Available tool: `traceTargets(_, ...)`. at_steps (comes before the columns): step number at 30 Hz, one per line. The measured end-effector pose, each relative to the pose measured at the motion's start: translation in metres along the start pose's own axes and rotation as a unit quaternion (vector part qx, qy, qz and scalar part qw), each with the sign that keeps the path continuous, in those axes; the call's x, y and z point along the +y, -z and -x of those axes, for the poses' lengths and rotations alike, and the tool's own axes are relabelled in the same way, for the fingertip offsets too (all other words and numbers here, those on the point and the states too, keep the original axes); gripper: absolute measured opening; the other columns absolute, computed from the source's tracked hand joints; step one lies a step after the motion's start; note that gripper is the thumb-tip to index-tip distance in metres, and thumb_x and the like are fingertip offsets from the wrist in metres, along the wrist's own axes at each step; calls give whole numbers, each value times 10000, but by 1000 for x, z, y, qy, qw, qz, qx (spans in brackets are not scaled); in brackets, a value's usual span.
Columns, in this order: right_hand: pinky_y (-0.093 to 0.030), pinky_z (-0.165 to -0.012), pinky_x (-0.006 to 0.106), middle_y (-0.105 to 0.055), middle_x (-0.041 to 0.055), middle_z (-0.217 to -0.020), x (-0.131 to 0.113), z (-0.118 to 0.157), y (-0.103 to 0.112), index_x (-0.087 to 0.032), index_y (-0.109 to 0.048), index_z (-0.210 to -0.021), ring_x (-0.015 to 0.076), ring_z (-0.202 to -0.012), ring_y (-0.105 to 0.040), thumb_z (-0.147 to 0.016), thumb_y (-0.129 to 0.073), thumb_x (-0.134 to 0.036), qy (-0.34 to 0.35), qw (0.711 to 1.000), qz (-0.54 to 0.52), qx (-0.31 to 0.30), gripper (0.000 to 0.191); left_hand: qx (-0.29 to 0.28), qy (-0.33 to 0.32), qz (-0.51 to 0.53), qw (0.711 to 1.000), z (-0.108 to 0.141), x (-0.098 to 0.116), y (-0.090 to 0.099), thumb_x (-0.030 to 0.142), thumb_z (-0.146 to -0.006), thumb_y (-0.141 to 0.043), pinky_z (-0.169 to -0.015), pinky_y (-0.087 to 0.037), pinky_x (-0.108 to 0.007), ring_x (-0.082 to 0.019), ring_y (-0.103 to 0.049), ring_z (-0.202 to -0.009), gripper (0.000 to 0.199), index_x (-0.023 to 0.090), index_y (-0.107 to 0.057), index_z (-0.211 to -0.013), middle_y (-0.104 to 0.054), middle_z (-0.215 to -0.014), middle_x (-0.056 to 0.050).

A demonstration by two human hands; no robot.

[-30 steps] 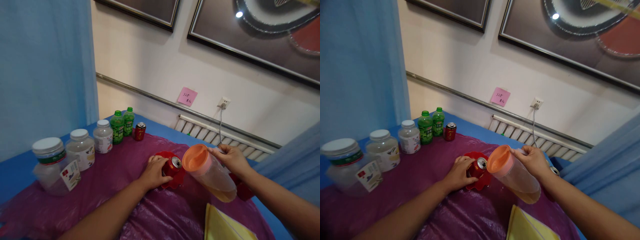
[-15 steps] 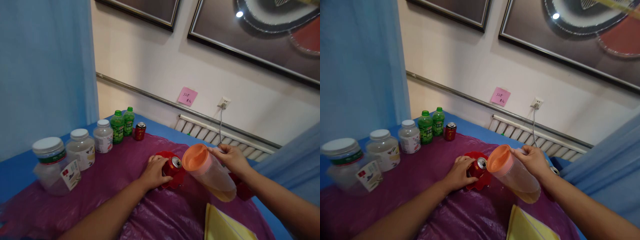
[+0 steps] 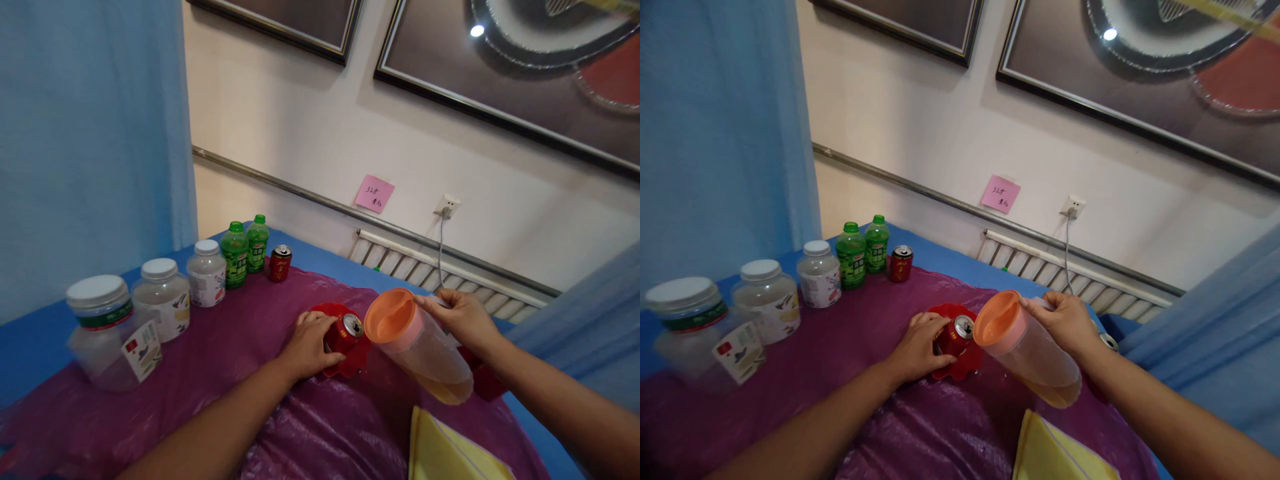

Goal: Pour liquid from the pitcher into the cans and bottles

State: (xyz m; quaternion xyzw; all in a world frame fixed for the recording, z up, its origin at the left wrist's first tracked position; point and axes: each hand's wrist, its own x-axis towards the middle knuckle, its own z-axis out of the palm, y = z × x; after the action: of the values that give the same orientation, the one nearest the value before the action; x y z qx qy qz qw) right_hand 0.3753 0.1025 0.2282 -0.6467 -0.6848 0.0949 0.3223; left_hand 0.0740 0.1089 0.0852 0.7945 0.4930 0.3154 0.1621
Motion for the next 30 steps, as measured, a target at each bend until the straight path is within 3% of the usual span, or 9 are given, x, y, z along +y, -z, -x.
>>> traceTargets(30,-253,-423,247,-333,-51,-512,-1,1,-1,-233,-393,-550,100,-480,-306,-766,-630,-739,14,1000,-8,2,600,2,-7,8,1000,0,-3,-2,449,-618,-866,-1056,-360,-491,-328,-578,-1134,691,245,-631,-1234,-670,-1180,-82)
